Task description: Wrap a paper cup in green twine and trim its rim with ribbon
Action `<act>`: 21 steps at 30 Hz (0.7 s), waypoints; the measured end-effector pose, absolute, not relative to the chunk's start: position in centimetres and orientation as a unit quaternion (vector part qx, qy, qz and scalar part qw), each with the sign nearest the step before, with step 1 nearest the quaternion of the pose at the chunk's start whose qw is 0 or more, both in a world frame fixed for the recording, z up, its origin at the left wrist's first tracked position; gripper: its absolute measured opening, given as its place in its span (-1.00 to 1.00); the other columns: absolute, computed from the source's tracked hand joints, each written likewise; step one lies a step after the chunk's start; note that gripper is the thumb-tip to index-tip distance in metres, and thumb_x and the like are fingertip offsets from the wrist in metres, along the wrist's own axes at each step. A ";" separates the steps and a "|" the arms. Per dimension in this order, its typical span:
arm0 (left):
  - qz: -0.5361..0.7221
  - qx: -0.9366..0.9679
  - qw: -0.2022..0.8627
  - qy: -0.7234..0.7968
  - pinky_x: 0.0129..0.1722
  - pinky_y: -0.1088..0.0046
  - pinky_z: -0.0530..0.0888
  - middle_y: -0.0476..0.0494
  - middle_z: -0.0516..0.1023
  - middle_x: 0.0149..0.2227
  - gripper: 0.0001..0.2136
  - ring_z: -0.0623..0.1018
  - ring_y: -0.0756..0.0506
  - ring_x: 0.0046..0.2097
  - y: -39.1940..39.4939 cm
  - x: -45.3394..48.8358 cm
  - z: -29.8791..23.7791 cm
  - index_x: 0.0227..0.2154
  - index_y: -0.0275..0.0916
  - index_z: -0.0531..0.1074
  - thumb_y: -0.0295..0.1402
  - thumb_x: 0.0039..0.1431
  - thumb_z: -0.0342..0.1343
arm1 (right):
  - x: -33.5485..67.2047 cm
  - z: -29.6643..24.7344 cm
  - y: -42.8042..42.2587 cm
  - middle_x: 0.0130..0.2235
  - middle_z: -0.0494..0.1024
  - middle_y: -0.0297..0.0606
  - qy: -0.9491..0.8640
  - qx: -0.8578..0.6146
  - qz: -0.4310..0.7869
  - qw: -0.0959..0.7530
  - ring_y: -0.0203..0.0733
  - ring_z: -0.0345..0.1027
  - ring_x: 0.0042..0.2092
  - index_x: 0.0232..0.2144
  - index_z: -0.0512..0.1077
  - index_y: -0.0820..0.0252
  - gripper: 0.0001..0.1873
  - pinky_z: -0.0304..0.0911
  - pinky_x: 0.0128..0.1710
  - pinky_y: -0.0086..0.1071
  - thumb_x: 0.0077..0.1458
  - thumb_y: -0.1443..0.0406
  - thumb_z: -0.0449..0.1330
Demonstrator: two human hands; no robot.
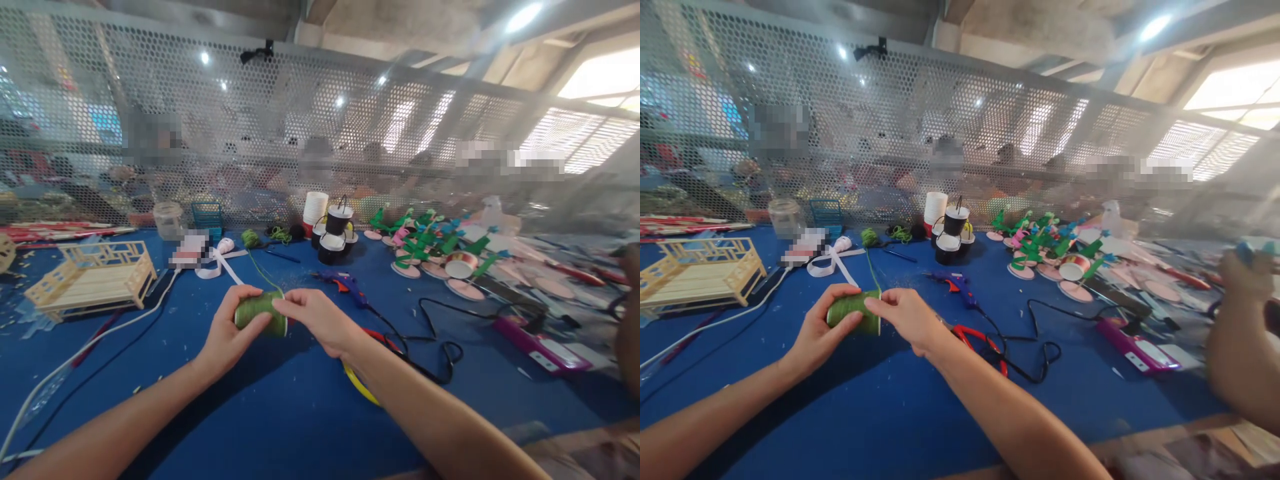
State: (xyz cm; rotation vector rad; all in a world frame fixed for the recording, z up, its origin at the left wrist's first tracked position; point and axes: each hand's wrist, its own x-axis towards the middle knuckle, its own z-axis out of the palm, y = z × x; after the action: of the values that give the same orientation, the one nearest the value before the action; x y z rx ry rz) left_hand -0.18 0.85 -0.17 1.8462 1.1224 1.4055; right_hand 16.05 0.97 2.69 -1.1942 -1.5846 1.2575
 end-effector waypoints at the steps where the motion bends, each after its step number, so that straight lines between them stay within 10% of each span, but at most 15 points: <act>1: 0.518 0.692 0.284 0.414 -0.25 0.41 0.39 -0.10 0.40 -0.26 -0.71 0.43 -0.09 -0.24 0.8 -0.2 -0.1 -0.26 -0.22 0.33 -0.28 -0.09 0.16 | 15.9 2.5 0.9 -0.63 0.28 -0.42 -0.602 -0.469 0.509 0.397 -0.36 0.13 -0.54 -0.65 0.31 0.22 -0.71 0.05 -0.50 -0.44 -0.11 0.12 0.15; 12: 0.352 0.637 0.534 0.430 -0.38 0.45 0.33 -0.13 0.40 -0.29 -0.53 0.41 -0.06 -0.32 2.1 -0.2 1.5 -0.16 -0.29 0.28 -0.02 -0.03 0.04 | 16.7 2.8 0.0 -0.51 0.39 -0.34 -0.703 -0.460 0.397 0.370 -0.29 0.23 -0.43 -0.53 0.35 0.24 -0.88 0.14 -0.39 -0.42 -0.07 0.29 0.10; 21: 0.375 0.696 0.409 0.455 -0.31 0.41 0.33 -0.10 0.41 -0.29 -0.57 0.40 -0.08 -0.30 2.5 0.5 2.2 -0.21 -0.29 0.31 -0.12 -0.11 0.12 | 17.3 2.8 0.4 -0.40 0.47 -0.27 -0.673 -0.435 0.476 0.362 -0.28 0.27 -0.39 -0.36 0.42 0.28 -0.75 0.16 -0.34 -0.39 -0.06 0.20 0.14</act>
State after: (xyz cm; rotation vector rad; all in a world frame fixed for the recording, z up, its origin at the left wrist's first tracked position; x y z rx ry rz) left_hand 0.48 2.48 2.23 1.7548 1.1476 0.9443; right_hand 17.32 0.44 2.77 -1.1204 -1.7336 1.2253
